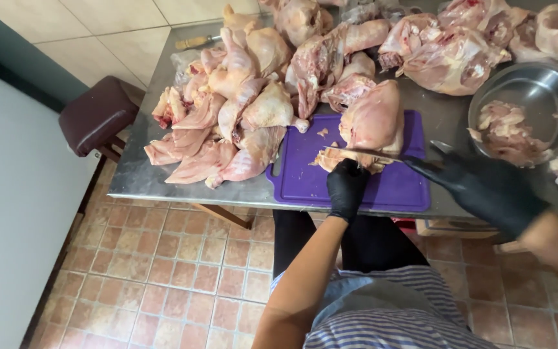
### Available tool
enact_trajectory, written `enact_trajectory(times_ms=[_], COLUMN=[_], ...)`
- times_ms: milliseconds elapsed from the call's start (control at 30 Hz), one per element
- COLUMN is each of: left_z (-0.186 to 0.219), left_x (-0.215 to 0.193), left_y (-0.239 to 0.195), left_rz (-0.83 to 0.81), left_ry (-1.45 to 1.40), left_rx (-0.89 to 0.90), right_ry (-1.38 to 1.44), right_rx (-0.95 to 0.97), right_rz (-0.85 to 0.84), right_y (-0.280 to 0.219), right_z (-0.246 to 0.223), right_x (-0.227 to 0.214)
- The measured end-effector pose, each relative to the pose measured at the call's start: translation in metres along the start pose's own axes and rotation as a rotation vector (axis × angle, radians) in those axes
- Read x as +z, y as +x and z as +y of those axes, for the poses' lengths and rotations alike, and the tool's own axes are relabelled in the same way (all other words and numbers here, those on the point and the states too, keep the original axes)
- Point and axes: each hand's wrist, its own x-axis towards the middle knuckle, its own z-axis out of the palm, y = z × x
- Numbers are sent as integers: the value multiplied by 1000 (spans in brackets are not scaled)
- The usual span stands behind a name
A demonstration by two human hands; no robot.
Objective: The person is deboning and filleting raw chicken pieces on a purple cutting board and placing the meat into a metal bowl.
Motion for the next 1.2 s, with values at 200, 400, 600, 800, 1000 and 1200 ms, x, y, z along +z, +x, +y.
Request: enact_trajectory(times_ms=[200,400,600,800,1000,1200], left_z=[-2,-15,-28,-28,-29,22], left_x=[-9,-26,-30,-22,-24,-24], left_y=[6,8,3,-2,-6,38], left_rz=[80,16,-25,17,-24,-204], left_ry=[147,29,40,56,331,-11], left_rx=[262,103,89,164,251,-153], right_ry=[153,293,175,193,82,225], right_rx=[93,63,210,93,181,395], right_rz=[128,88,-173,-5,119,179], right_y=[29,-37,-73,-6,24,-43], right_z=[-24,6,-11,-30,-47,-41], right_x=[51,4,-19,21,55,-16])
